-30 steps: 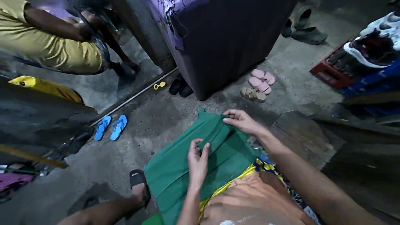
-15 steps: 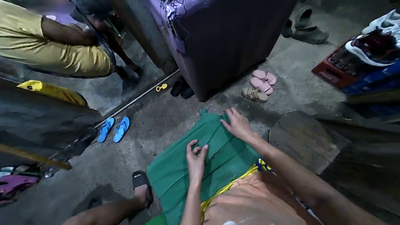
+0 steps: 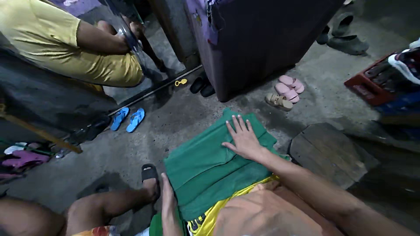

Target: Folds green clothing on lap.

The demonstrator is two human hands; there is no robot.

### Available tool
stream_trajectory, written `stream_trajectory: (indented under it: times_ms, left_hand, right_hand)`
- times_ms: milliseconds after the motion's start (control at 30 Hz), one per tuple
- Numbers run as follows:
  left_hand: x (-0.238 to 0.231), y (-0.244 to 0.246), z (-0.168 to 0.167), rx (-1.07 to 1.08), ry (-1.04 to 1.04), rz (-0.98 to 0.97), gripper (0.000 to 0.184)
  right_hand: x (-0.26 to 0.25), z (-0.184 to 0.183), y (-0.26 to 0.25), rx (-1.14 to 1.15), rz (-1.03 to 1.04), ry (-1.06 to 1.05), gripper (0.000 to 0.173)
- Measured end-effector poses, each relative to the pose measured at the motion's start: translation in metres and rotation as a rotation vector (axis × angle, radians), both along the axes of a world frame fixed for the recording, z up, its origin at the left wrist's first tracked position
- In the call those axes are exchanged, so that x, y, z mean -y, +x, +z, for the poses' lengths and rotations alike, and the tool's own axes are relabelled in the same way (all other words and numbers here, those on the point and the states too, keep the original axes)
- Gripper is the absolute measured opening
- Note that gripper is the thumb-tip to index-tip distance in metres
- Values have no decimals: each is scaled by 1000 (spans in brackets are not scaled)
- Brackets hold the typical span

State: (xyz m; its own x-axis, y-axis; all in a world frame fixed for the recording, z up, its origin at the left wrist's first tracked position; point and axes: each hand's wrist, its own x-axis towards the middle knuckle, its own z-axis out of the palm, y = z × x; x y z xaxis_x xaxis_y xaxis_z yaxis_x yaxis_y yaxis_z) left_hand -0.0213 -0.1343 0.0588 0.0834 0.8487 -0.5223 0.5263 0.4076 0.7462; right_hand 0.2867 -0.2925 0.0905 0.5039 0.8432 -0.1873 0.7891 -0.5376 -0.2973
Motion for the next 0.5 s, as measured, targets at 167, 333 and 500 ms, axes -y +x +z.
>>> stream_trajectory:
  times_ms: [167,333,500]
  left_hand:
    - [-16,-22,-31,50,-179,45,72]
    - [-24,-40,-22,296,-307,38,52]
    - [-17,-35,19,889,-94,256,40]
  right_hand:
    - [-1,5,11,-73,22,-22,90]
    - [5,-7,10,-6,6,62,85]
    - [6,-8,13,2,0,112,83]
